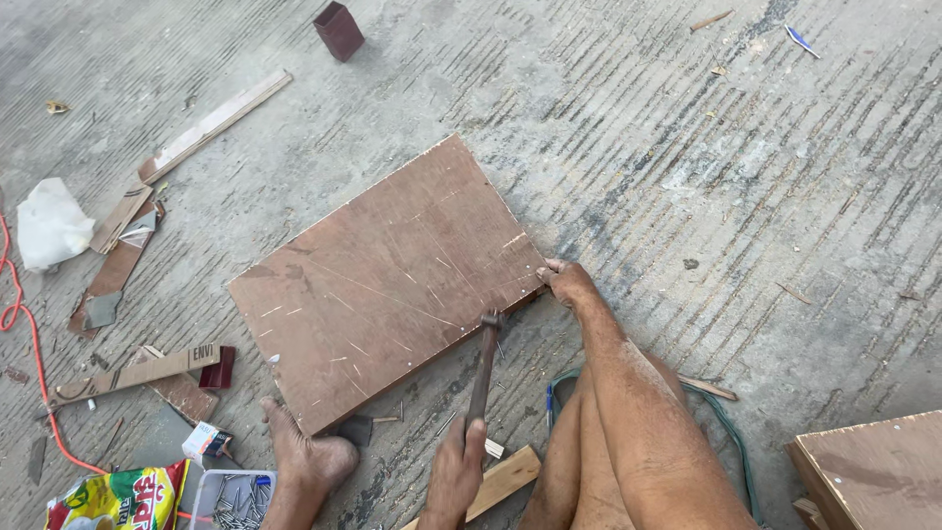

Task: The person sits on the floor and assembles a wooden box by hammering nails into the edges of a plywood panel. They repeatedly pick up nails, position them, and strike them with a hammer to secure the box structure.

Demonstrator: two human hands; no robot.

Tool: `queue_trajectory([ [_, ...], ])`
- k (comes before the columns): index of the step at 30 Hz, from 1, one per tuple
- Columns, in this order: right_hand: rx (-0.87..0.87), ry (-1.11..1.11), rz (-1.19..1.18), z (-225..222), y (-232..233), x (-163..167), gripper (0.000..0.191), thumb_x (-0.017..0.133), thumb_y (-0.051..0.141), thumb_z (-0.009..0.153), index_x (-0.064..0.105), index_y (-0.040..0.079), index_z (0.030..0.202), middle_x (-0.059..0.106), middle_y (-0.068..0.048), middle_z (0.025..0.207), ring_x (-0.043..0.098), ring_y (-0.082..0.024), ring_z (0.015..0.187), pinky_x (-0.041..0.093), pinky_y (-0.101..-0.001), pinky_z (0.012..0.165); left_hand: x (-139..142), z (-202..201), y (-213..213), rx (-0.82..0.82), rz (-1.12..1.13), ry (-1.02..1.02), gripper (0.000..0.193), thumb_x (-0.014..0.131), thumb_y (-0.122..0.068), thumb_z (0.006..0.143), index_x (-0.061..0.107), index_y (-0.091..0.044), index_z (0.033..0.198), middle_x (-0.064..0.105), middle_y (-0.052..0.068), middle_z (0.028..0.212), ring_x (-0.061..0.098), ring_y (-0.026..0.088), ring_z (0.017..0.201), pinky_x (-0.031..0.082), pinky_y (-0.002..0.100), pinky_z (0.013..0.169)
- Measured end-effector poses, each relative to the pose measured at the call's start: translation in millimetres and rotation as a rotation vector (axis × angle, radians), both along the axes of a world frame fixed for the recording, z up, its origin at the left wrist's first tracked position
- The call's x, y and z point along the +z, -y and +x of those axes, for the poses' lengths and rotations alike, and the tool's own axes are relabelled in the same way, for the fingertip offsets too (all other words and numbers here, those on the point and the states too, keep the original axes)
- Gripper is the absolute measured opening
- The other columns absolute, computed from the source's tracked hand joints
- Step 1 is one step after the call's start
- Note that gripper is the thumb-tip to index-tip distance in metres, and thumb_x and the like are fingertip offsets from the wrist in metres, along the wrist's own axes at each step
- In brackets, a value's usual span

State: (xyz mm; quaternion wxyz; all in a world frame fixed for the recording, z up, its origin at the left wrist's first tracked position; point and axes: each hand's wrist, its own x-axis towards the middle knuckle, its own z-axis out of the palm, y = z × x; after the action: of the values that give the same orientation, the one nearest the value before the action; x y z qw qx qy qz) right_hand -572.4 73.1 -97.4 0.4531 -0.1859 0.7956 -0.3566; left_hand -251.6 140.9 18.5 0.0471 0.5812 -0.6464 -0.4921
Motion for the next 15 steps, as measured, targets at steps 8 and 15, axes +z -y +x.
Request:
queue_trajectory([
  [8,0.059,-0.005,-0.009,-14,3,-20,0.051,0.074,0.043,0.089,0.069,0.026,0.136,0.068,-0.008,0.139,0.066,-0.027,0.124,0.051,-0.0449,0.108,-77,-27,38,-0.147,-0.063,0.156,0.058,0.043,-0.055,0.098,0.055,-0.011,0.134,0.071,0.013,0.077,0.075,0.027,0.076,0.056,0.045,0.07],
  [15,0.113,-0.012,0.098,-14,2,-20,0.05,0.069,0.048,0.092,0.066,0.032,0.139,0.061,-0.006,0.145,0.06,-0.029,0.128,0.047,-0.0471,0.112,-11,-51,35,-0.171,-0.123,0.096,0.048,0.048,-0.046,0.099,0.063,-0.009,0.126,0.07,0.017,0.074,0.072,0.03,0.071,0.053,0.046,0.066],
])
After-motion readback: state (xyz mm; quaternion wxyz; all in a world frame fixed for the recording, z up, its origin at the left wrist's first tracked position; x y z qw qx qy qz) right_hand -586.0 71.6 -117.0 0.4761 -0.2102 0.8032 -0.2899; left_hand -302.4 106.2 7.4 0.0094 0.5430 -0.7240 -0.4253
